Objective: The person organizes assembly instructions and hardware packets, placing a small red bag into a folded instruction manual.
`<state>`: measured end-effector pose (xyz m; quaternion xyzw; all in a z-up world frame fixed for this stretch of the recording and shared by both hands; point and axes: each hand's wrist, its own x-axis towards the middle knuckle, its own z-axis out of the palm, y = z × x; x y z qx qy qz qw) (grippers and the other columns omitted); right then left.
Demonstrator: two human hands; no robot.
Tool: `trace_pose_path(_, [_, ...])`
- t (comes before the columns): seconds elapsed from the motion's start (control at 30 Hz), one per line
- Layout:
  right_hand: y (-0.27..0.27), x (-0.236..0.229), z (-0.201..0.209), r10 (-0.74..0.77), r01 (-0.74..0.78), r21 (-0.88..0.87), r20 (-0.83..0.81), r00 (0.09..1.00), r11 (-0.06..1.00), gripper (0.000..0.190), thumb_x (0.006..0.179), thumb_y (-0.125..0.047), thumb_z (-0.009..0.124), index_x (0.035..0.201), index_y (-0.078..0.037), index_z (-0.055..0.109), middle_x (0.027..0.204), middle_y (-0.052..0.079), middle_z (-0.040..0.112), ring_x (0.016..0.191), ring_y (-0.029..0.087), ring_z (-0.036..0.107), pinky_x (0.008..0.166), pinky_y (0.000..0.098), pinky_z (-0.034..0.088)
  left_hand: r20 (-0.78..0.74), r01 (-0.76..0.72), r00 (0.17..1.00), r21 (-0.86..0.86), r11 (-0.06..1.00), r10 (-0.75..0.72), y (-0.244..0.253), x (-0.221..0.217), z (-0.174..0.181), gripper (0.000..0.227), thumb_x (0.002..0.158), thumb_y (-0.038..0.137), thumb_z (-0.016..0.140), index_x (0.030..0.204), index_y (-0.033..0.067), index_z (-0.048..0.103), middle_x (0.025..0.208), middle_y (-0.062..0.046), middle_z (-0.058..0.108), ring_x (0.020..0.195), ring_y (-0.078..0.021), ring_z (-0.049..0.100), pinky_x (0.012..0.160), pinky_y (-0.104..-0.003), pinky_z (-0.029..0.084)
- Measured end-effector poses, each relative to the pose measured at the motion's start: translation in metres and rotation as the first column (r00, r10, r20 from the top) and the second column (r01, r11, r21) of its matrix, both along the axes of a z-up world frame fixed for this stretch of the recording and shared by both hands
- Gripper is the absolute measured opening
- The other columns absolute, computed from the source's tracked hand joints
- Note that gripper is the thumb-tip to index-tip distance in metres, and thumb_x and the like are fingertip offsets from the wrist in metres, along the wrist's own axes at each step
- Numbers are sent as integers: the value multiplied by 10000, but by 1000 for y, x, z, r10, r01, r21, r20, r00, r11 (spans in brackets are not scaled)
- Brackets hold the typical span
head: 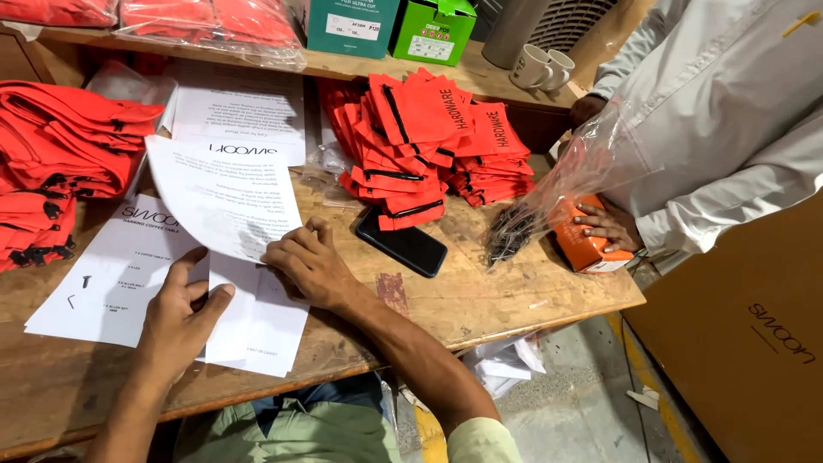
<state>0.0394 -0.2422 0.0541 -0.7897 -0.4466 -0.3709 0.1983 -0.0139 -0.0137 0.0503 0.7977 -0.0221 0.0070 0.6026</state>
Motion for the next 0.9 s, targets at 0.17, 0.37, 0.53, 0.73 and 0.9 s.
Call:
trace_pose_path(0.17, [1,-5,7,-22,23,-49,18,1000,999,314,867,-58,803,1139,-134,663,1123,-12,644,1028,174,575,1032,466,339,-24,-2,1000,8,1000,2,0,-1,1,704,934,198,673,1534,-38,390,952,-210,799,810,-195,719,714,-310,552])
trace_pose_path(0.37, [-1,-7,12,-79,56,-224,-95,992,973,374,788,-37,772,1124,-145,649,1258,-3,669,1205,198,576,1099,529,309,47,6,999,-54,999,-4,-1,1,-8,657,920,167,684,1497,-14,427,1008,-179,780,871,-166,724,746,-291,550])
trace_pose_path(0.53, [-13,-22,14,-97,17,-347,-214,972,938,422,818,-71,738,1222,-142,635,1371,-8,660,1336,209,555,1197,563,259,165,-10,986,36,999,4,4,5,-20,450,968,109,683,1395,33,563,1098,-161,757,909,-202,715,779,-312,552])
trace_pose_path(0.73, [-61,-91,30,-183,51,-369,-332,926,928,349,891,-175,667,1240,-195,684,1338,-37,689,1293,262,532,1166,576,230,240,-119,958,-177,977,160,5,4,-15,456,927,8,605,1350,-4,436,1136,-151,697,986,-162,670,822,-294,517])
trace_pose_path(0.9, [-93,-138,38,-343,361,-20,-362,867,932,340,576,-81,884,889,-168,786,1569,164,371,1494,397,302,1210,534,266,438,-102,878,-225,969,194,15,6,-19,198,1059,35,560,1215,-2,676,1157,-111,730,1083,-158,666,955,-274,510])
